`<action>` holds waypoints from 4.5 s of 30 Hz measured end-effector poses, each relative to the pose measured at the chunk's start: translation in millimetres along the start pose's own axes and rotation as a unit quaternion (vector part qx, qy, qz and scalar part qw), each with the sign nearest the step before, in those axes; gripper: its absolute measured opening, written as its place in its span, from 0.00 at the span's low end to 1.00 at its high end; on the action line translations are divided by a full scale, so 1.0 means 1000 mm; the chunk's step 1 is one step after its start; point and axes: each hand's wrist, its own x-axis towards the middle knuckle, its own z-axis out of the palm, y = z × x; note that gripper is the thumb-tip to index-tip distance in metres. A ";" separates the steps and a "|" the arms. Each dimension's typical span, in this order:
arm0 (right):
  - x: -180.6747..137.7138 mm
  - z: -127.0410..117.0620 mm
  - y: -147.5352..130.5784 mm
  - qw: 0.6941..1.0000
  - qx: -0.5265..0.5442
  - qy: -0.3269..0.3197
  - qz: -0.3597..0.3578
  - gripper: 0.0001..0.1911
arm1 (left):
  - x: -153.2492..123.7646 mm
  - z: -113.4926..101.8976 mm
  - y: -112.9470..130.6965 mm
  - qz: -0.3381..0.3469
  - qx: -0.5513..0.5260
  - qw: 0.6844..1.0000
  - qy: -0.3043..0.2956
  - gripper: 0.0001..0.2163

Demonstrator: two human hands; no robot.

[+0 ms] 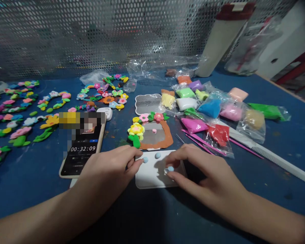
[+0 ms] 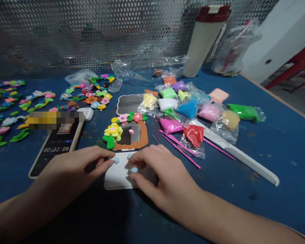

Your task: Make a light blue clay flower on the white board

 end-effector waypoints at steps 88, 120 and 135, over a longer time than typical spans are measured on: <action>-0.004 0.000 -0.001 0.989 0.053 -0.089 -0.104 0.07 | -0.001 -0.001 0.010 0.053 -0.212 0.976 0.006 0.02; 0.003 -0.008 0.000 0.996 -0.048 -0.046 -0.066 0.07 | 0.003 0.007 0.006 0.061 -0.117 0.991 -0.021 0.08; 0.026 -0.100 0.054 0.898 -0.385 0.189 0.100 0.09 | -0.004 -0.015 0.025 0.010 -0.126 0.992 -0.022 0.11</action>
